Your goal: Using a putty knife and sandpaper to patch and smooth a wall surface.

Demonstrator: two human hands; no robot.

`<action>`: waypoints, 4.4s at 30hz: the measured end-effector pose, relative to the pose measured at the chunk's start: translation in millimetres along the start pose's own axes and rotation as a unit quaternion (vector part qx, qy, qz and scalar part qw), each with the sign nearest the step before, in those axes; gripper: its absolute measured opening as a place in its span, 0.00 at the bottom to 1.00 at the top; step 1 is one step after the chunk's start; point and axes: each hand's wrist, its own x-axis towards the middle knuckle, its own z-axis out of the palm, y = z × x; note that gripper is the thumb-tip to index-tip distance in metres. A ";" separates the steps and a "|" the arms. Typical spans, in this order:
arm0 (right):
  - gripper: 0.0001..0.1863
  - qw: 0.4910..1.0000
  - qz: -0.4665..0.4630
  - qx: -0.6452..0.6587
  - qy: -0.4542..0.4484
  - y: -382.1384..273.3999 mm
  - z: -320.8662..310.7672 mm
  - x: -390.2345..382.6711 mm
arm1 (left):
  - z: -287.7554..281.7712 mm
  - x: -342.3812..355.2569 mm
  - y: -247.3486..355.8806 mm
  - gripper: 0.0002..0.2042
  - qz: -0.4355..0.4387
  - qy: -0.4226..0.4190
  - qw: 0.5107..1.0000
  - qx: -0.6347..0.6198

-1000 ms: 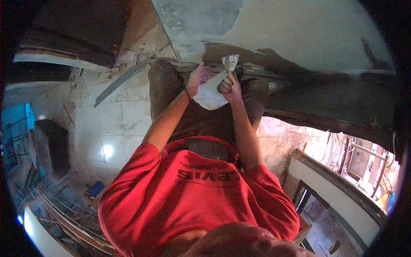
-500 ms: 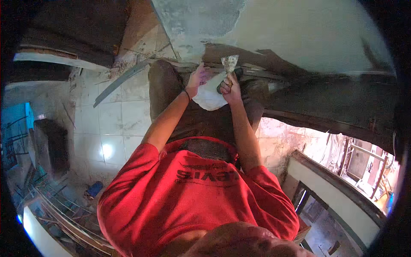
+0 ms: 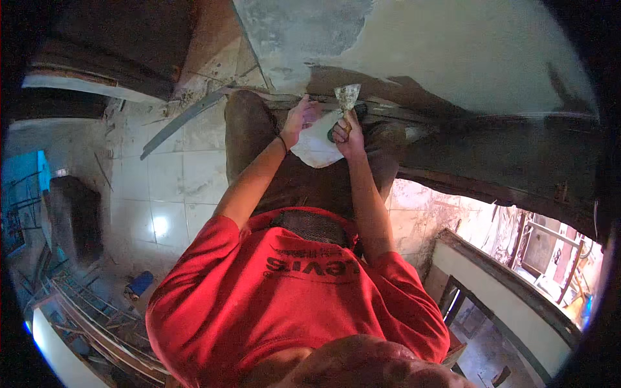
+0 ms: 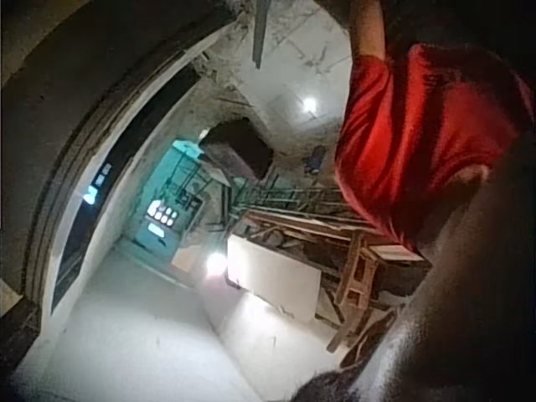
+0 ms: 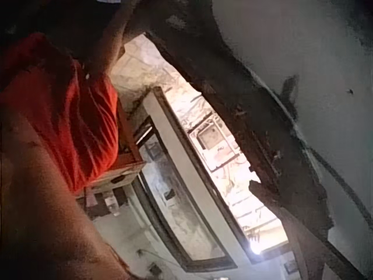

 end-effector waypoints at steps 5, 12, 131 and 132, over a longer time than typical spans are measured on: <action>0.12 1.000 -0.007 -0.006 0.001 0.5 2.5 -1.1 | 2.5 -3.2 3.4 0.32 0.001 0.019 1.000 0.012; 0.15 1.000 -0.003 -0.008 0.015 1.3 3.3 -1.4 | 6.3 -9.3 9.5 0.31 -0.008 0.015 1.000 0.012; 0.13 0.959 -0.020 -0.282 -0.012 13.5 25.9 -9.5 | -4.6 1.6 -17.0 0.17 0.108 0.048 0.992 0.048; 0.13 0.959 -0.009 -0.284 -0.012 13.6 26.6 -10.0 | -4.8 1.0 -16.6 0.17 0.107 0.052 0.991 0.057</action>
